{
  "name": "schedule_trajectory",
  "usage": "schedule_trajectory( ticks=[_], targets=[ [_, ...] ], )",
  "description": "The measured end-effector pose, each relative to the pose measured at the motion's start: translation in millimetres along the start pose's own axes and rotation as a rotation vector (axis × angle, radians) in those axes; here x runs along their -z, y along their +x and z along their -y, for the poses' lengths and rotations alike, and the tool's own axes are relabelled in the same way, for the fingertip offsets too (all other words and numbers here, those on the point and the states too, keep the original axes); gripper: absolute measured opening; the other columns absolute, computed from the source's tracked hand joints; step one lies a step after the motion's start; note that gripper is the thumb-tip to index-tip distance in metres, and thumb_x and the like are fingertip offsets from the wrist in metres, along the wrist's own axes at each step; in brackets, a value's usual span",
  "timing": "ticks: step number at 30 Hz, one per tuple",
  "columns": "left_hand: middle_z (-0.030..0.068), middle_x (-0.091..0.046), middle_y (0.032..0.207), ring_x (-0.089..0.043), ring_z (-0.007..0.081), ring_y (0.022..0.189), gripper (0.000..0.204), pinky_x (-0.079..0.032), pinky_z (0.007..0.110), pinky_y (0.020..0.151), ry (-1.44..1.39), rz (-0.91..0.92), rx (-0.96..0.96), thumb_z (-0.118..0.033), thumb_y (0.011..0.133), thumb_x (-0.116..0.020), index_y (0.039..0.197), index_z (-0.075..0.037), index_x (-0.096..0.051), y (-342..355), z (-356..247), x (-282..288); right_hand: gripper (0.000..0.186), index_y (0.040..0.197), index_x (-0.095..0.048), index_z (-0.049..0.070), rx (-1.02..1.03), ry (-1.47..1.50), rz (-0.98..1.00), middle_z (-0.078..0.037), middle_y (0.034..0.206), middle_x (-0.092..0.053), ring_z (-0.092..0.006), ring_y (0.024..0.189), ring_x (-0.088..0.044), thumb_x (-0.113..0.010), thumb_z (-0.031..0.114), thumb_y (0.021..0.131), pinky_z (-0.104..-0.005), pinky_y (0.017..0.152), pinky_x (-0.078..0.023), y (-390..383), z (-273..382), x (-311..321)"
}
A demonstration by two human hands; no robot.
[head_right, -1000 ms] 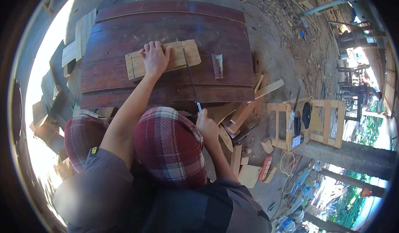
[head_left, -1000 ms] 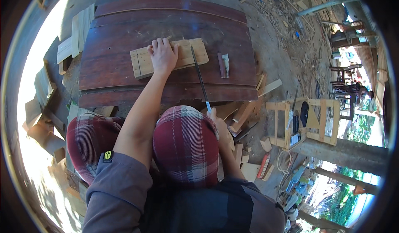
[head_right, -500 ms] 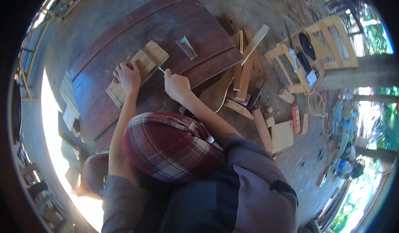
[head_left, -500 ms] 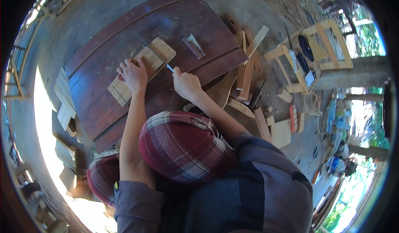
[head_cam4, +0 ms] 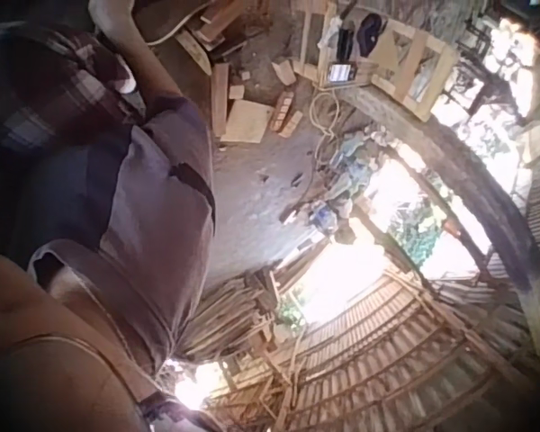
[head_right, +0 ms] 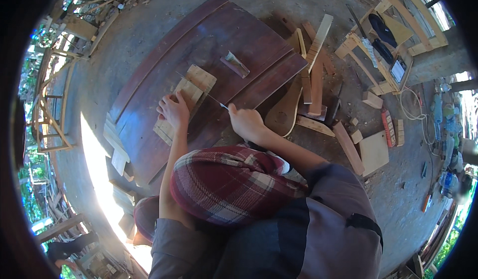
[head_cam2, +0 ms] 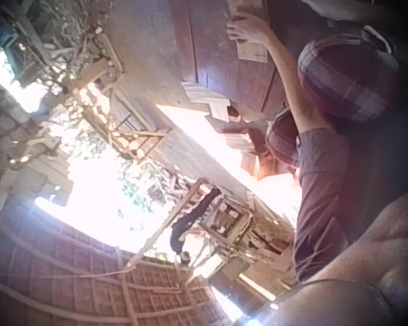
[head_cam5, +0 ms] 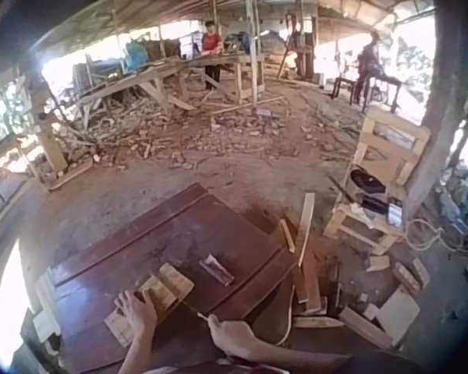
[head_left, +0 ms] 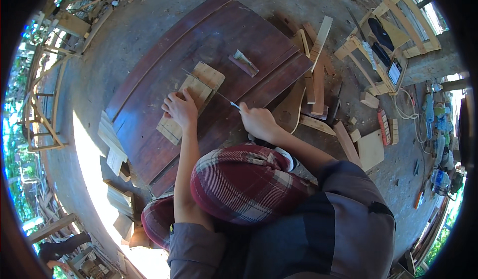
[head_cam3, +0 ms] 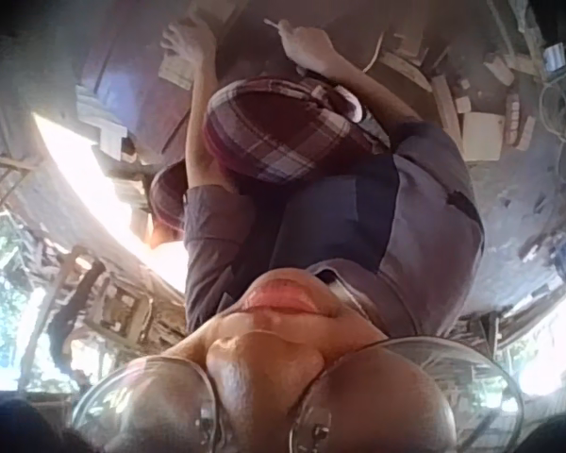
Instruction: Sawing a piece of wood by hand and then cleaning the surface with a brush.
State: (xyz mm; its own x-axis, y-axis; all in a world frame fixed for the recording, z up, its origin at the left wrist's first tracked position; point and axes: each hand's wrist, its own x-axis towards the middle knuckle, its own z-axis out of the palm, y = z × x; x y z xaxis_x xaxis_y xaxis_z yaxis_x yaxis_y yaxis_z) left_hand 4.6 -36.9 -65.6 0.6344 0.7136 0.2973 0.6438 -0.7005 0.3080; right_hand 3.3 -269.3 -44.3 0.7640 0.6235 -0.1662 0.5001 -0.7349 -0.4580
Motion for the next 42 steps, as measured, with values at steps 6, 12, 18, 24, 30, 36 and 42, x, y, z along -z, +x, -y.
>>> schedule_trajectory(
  ticks=[6, 12, 18, 24, 30, 36, 42],
  targets=[
    [0.0142, -0.056, 0.106, -0.045, 0.0324, 0.108, 0.040, -0.030, 0.049, 0.088, 0.024, 0.006, 0.028, -0.043, 0.090, -0.055, 0.103, -0.005, -0.059, -3, -2, -2, 0.020, 0.101, -0.045, -0.002, -0.019, 0.062, -0.053, -0.019, 0.064, -0.064, -0.0360, 0.059, -0.065, -0.044, 0.013, 0.088, -0.0479, 0.051, -0.050, 18, 4, -16],
    [0.0143, -0.056, 0.104, -0.045, 0.0320, 0.107, 0.041, -0.030, 0.049, 0.088, 0.012, 0.011, 0.038, -0.044, 0.090, -0.054, 0.103, -0.005, -0.059, -1, -6, -2, 0.019, 0.100, -0.044, -0.002, -0.057, -0.026, 0.087, -0.019, 0.066, -0.065, -0.0362, 0.061, -0.066, -0.044, 0.011, 0.086, -0.0479, 0.051, -0.050, -54, -20, 25],
    [0.0128, -0.056, 0.106, -0.046, 0.0318, 0.107, 0.038, -0.031, 0.048, 0.090, -0.002, -0.014, 0.015, -0.042, 0.088, -0.056, 0.106, -0.007, -0.060, 8, 1, 1, 0.020, 0.100, -0.044, 0.000, -0.067, -0.025, 0.162, -0.020, 0.069, -0.065, -0.0376, 0.067, -0.067, -0.043, 0.017, 0.090, -0.0503, 0.058, -0.051, -35, -2, 40],
    [0.0118, -0.054, 0.111, -0.044, 0.0310, 0.112, 0.035, -0.029, 0.049, 0.094, -0.054, 0.010, 0.059, -0.040, 0.088, -0.056, 0.105, -0.009, -0.059, -4, 3, -7, 0.024, 0.102, -0.044, 0.002, -0.053, -0.016, 0.022, -0.022, 0.079, -0.067, -0.0398, 0.075, -0.067, -0.039, 0.025, 0.097, -0.0518, 0.066, -0.051, 33, 9, -1],
    [0.0114, -0.054, 0.109, -0.044, 0.0310, 0.112, 0.034, -0.030, 0.048, 0.095, -0.129, -0.005, 0.139, -0.039, 0.088, -0.056, 0.103, -0.009, -0.059, -7, -1, -8, 0.024, 0.102, -0.044, 0.002, -0.054, -0.069, 0.057, -0.022, 0.077, -0.066, -0.0400, 0.076, -0.067, -0.040, 0.025, 0.097, -0.0526, 0.067, -0.051, 61, 19, -4],
    [0.0107, -0.055, 0.104, -0.045, 0.0298, 0.109, 0.031, -0.031, 0.045, 0.095, -0.165, -0.073, 0.130, -0.038, 0.087, -0.057, 0.099, -0.009, -0.060, 2, 7, -1, 0.026, 0.103, -0.043, 0.003, -0.142, -0.103, 0.067, -0.024, 0.073, -0.064, -0.0444, 0.073, -0.064, -0.038, 0.029, 0.098, -0.0564, 0.063, -0.048, -4, 9, 12],
    [0.0090, -0.056, 0.102, -0.046, 0.0278, 0.107, 0.032, -0.031, 0.043, 0.095, -0.217, -0.077, 0.125, -0.036, 0.086, -0.059, 0.102, -0.009, -0.061, -2, 5, -2, 0.028, 0.107, -0.043, 0.007, -0.227, -0.250, 0.161, -0.025, 0.076, -0.064, -0.0464, 0.074, -0.062, -0.040, 0.032, 0.097, -0.0578, 0.065, -0.047, -22, -3, 17]
  ],
)
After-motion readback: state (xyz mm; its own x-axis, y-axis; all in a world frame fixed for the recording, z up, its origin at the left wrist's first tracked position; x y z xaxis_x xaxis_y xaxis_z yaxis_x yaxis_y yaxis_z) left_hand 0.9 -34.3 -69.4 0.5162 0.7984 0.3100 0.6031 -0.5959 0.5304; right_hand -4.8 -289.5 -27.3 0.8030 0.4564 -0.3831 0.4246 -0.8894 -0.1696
